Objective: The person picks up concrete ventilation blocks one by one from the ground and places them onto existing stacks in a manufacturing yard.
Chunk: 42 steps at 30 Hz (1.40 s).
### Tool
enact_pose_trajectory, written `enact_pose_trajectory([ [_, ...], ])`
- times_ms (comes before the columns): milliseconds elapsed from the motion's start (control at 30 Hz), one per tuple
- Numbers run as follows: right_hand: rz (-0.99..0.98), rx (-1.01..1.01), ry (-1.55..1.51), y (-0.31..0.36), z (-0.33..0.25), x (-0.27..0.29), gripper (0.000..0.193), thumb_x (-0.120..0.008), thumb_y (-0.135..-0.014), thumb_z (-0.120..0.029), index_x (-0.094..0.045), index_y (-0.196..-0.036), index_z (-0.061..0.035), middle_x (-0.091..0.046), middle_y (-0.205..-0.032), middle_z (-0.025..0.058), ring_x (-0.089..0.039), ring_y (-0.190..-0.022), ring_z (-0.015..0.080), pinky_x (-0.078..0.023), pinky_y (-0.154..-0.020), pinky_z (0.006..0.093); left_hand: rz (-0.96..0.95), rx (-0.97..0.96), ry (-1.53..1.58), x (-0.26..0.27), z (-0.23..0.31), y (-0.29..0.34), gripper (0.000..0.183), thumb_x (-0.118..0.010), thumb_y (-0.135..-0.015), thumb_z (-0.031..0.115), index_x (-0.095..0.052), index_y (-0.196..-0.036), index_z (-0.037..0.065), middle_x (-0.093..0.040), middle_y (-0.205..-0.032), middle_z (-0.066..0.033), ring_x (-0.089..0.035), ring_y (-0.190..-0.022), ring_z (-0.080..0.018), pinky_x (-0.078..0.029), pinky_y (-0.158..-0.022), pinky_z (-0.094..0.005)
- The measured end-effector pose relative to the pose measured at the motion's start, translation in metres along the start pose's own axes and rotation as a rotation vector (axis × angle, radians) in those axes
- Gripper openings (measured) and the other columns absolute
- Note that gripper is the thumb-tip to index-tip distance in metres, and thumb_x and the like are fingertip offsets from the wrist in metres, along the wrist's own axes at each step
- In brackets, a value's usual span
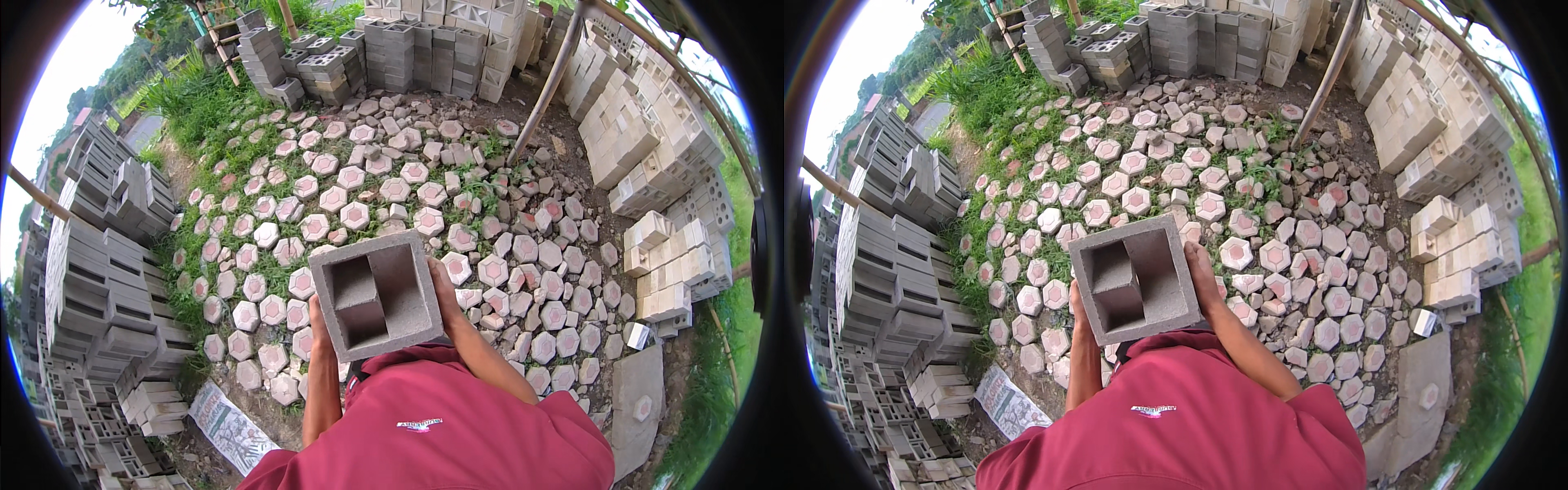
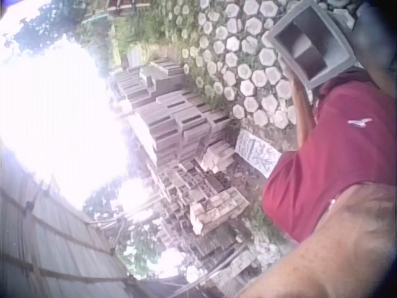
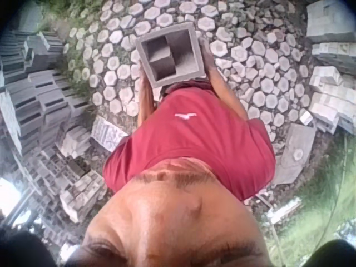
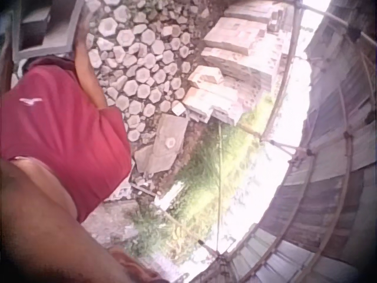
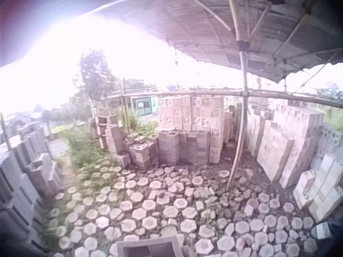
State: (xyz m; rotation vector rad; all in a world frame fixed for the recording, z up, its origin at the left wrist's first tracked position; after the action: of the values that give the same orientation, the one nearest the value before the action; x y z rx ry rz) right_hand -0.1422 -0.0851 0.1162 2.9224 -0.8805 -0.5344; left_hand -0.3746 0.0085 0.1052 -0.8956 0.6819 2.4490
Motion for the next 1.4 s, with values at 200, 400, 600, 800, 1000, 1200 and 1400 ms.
enact_pose_trajectory([
  [200, -0.002, -0.046, -0.008, -0.079, -0.012, 0.025, 0.051, -0.043, -0.098, -0.046, -0.056, -0.113, 0.0017, -0.056, -0.108, 0.006, -0.048, -0.102, 0.0105, -0.037, -0.092, 0.0265, 0.043, 0.011, -0.14, -0.035, 0.011, -0.092, 0.054, -0.032, -0.099, 0.047, -0.049, -0.127, 0.004, -0.056, -0.118, -0.0142, -0.055, -0.105, -0.0269, -0.045, -0.093, -0.0413],
  [400, -0.117, -0.098, 0.043, -0.172, -0.03, 0.018, 0.055, -0.058, -0.092, -0.042, -0.047, -0.123, 0.0018, -0.055, -0.113, 0.0088, -0.049, -0.108, 0.0162, -0.036, -0.095, 0.0304, -0.008, 0.187, -0.108, -0.049, 0.035, -0.215, 0.055, -0.033, -0.098, 0.048, -0.049, -0.128, 0.004, -0.057, -0.117, -0.0137, -0.057, -0.103, -0.0262, -0.047, -0.09, -0.0399],
  [600, -0.185, -0.095, 0.17, -0.301, -0.065, -0.02, 0.077, -0.071, -0.073, -0.017, -0.029, -0.133, 0.0037, -0.046, -0.122, 0.0148, -0.046, -0.113, 0.0223, -0.038, -0.099, 0.0342, -0.106, 0.321, -0.214, -0.05, 0.085, -0.394, 0.056, -0.035, -0.097, 0.048, -0.051, -0.127, 0.004, -0.058, -0.118, -0.0119, -0.057, -0.103, -0.0225, -0.047, -0.09, -0.035],
  [800, -0.089, -0.208, 0.276, -0.417, -0.069, -0.037, 0.064, -0.067, -0.074, -0.012, -0.036, -0.127, 0.0066, -0.054, -0.109, 0.0147, -0.053, -0.099, 0.0196, -0.044, -0.088, 0.0323, -0.114, 0.33, -0.343, -0.083, 0.148, -0.522, 0.056, -0.036, -0.098, 0.047, -0.051, -0.129, 0.003, -0.06, -0.116, -0.01, -0.058, -0.098, -0.0186, -0.047, -0.085, -0.0315],
  [1000, -0.012, -0.285, 0.423, -0.501, -0.08, -0.036, 0.044, -0.069, -0.076, -0.012, -0.046, -0.109, 0.005, -0.061, -0.09, 0.0127, -0.057, -0.073, 0.015, -0.048, -0.058, 0.029, -0.132, 0.28, -0.638, -0.107, 0.184, -0.612, 0.067, -0.037, -0.094, 0.057, -0.054, -0.126, 0.001, -0.063, -0.103, -0.0122, -0.057, -0.082, -0.0177, -0.046, -0.073, -0.0308],
  [1200, -0.049, -0.406, 0.302, -0.595, -0.063, -0.008, 0.043, -0.067, -0.079, -0.009, -0.045, -0.114, 0.0028, -0.062, -0.091, 0.0108, -0.059, -0.07, 0.0137, -0.045, -0.048, 0.0269, -0.131, 0.4, -0.626, -0.134, 0.196, -0.69, 0.061, -0.036, -0.097, 0.05, -0.049, -0.131, 0.002, -0.058, -0.118, -0.0123, -0.056, -0.1, -0.02, -0.043, -0.089, -0.0317],
  [1400, -0.165, -0.505, 0.366, -0.733, -0.111, -0.03, 0.043, -0.064, -0.081, -0.007, -0.045, -0.119, -0.0011, -0.061, -0.095, 0.0086, -0.062, -0.081, 0.0167, -0.053, -0.06, 0.0339, -0.082, 0.347, -0.549, -0.12, 0.195, -0.832, 0.059, -0.039, -0.096, 0.05, -0.057, -0.121, 0.0, -0.064, -0.103, -0.0116, -0.06, -0.082, -0.019, -0.05, -0.074, -0.0311],
])
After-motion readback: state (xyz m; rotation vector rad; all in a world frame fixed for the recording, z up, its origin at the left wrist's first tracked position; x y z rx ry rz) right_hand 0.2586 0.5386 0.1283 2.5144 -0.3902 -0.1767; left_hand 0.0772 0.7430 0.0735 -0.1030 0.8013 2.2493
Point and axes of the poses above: each hand's wrist, its own y-axis away from the middle knuckle, its own x-axis out of the back of the hand, z = x × y, the point moved 5 cm from there along -y, towards the middle knuckle
